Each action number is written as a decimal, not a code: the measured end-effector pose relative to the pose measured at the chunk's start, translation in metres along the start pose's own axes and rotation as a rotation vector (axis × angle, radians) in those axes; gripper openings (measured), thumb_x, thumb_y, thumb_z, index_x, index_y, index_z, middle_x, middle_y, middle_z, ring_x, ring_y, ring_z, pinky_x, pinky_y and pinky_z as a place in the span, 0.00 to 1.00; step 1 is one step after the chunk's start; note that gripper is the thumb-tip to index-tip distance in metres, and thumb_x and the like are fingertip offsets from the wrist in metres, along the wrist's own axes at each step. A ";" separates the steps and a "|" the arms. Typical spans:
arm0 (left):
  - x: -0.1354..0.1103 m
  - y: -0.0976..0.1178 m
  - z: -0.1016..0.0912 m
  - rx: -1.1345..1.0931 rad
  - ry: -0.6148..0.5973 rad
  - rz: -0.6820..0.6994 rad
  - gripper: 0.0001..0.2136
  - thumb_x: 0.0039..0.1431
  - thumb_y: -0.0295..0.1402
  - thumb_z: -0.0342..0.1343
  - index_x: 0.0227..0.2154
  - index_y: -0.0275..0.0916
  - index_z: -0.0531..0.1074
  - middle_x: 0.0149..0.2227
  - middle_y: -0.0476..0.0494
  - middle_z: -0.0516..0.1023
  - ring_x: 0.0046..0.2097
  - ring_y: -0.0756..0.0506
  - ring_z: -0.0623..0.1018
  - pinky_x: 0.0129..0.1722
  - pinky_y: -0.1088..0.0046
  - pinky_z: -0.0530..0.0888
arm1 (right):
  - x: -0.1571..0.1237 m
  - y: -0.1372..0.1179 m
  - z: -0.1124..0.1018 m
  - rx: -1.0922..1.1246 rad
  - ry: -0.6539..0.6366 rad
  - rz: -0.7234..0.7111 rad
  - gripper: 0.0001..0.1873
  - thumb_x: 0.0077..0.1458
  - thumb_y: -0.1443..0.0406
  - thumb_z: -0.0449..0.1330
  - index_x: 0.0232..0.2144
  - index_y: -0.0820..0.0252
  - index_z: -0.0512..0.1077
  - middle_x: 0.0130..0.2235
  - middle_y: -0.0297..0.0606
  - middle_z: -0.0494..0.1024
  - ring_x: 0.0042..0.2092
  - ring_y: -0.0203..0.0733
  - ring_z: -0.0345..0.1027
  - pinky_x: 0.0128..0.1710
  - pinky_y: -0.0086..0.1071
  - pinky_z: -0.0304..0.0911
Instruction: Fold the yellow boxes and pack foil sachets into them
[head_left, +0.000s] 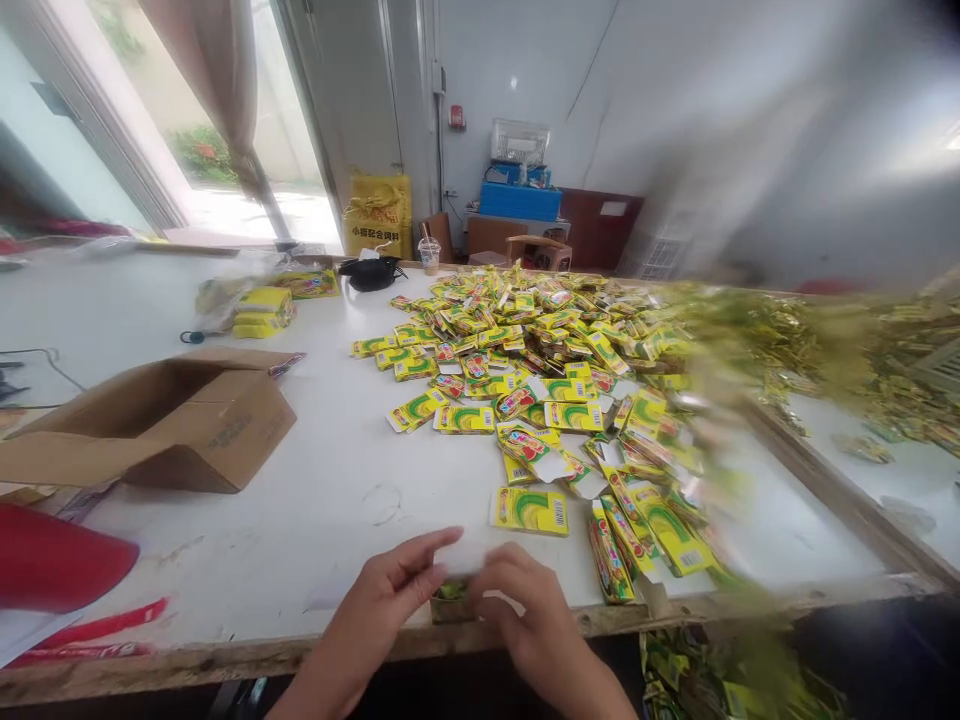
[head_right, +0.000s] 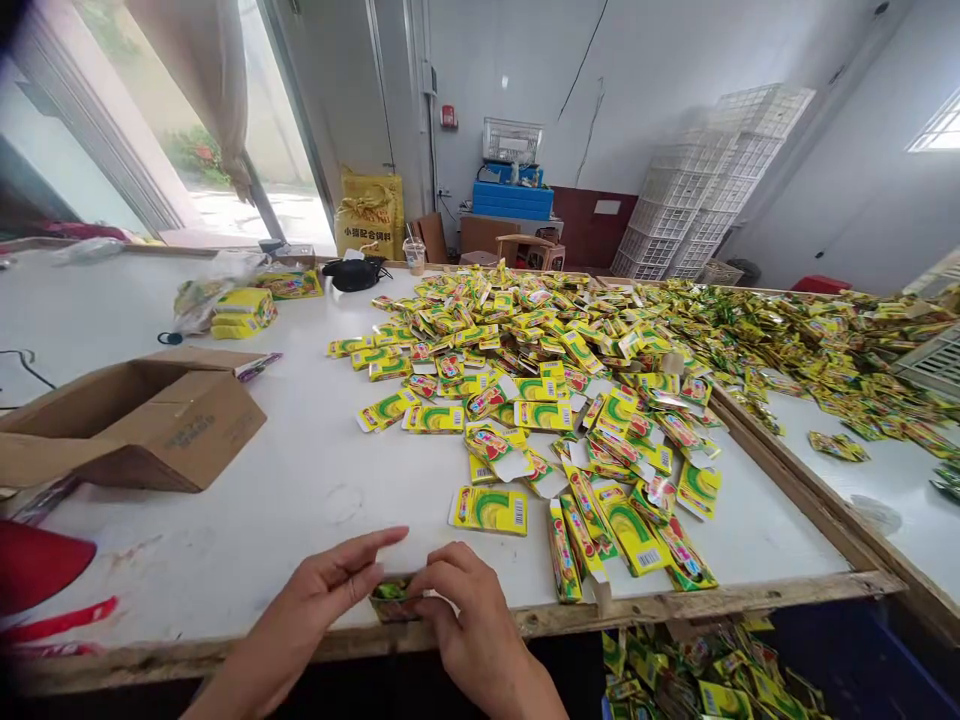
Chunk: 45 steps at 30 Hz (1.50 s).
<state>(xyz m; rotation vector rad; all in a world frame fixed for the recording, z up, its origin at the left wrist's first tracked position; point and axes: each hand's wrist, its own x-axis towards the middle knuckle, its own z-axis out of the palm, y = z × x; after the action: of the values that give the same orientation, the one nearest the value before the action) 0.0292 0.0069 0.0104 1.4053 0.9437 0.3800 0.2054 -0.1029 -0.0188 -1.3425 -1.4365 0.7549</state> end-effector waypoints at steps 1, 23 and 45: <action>0.000 0.003 -0.002 -0.082 -0.050 -0.065 0.21 0.60 0.47 0.54 0.54 0.47 0.73 0.51 0.42 0.78 0.56 0.39 0.72 0.59 0.63 0.64 | -0.001 0.000 0.000 0.002 -0.006 -0.003 0.12 0.57 0.76 0.57 0.36 0.55 0.74 0.40 0.35 0.72 0.43 0.39 0.68 0.44 0.31 0.64; 0.003 -0.009 -0.001 -0.265 0.014 -0.104 0.17 0.51 0.38 0.65 0.44 0.41 0.77 0.47 0.40 0.79 0.52 0.39 0.74 0.54 0.63 0.67 | 0.010 -0.006 0.013 -0.093 -0.084 0.075 0.20 0.60 0.75 0.55 0.49 0.48 0.71 0.43 0.36 0.68 0.46 0.40 0.65 0.46 0.34 0.65; -0.021 -0.039 0.011 -0.007 0.440 0.073 0.15 0.54 0.45 0.62 0.40 0.42 0.75 0.44 0.46 0.80 0.44 0.46 0.79 0.45 0.78 0.76 | 0.004 -0.008 0.032 0.028 -0.018 0.155 0.35 0.51 0.82 0.53 0.55 0.44 0.66 0.49 0.39 0.66 0.52 0.46 0.62 0.54 0.43 0.65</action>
<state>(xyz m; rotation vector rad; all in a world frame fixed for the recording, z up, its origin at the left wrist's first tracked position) 0.0133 -0.0227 -0.0208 1.3781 1.2449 0.7674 0.1736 -0.0949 -0.0203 -1.4408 -1.3418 0.8865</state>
